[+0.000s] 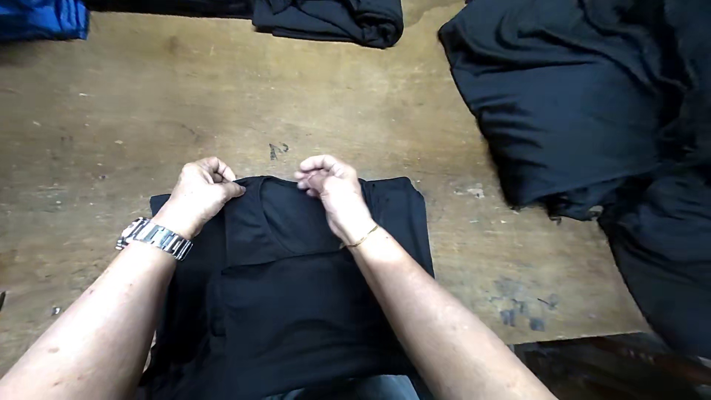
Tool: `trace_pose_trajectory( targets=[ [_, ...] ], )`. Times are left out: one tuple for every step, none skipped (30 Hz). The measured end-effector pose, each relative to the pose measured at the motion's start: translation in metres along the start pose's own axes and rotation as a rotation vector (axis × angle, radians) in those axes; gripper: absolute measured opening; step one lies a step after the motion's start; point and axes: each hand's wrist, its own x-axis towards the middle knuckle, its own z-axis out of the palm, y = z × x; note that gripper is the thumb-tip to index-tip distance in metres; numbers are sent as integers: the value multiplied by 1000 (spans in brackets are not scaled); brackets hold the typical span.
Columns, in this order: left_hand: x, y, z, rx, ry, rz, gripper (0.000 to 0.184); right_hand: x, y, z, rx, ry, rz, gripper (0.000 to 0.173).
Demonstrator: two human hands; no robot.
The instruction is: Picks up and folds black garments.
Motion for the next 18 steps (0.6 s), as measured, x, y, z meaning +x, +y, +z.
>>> trace_pose_trajectory(
  targets=[
    [0,2,1,-7,-24,-3,22,6,0,-15,-233,26,-107,21],
    [0,5,2,-13,-55,-9,29,12,0,-31,-466,42,-186,26],
    [1,7,2,-6,-80,-4,35,17,-1,-46,-656,32,-212,32],
    [1,8,3,20,-93,15,36,18,-4,-59,-809,-7,-181,37],
    [1,9,3,55,-89,42,30,18,-6,-70,-917,-57,-141,40],
    [0,11,3,89,-77,72,20,17,-5,-78,-982,-94,-125,42],
    [-1,12,2,116,-63,108,11,15,-2,-86,-1018,-118,-136,41],
    [-4,13,1,134,-49,149,8,11,0,-91,-1029,-124,-169,36],
    [-6,12,-1,142,-34,202,7,7,0,-95,-1028,-114,-215,30],
    [-10,11,-3,138,-21,259,9,2,1,-99,-1024,-87,-274,24],
    [-15,10,-5,125,-23,304,11,-2,3,-102,-1020,-51,-342,18],
    [-20,10,-8,100,-25,329,12,-5,4,-105,-1015,-21,-414,14],
    [-26,11,-9,61,-25,340,12,-7,4,-107,-1011,-11,-473,11],
    [-33,11,-10,22,-31,347,13,-10,4,-109,-994,-23,-517,10],
    [-41,13,-10,-11,-45,352,13,-14,3,-111,-963,-48,-545,11],
    [-48,15,-12,-29,-63,358,15,-19,-2,-111,-922,-81,-549,12],
    [-58,18,-15,-54,-88,364,16,-27,-9,-112,-884,-127,-540,14],
    [-69,20,-19,-89,-134,374,17,-38,-18,-115,-851,-195,-518,16]
  ],
)
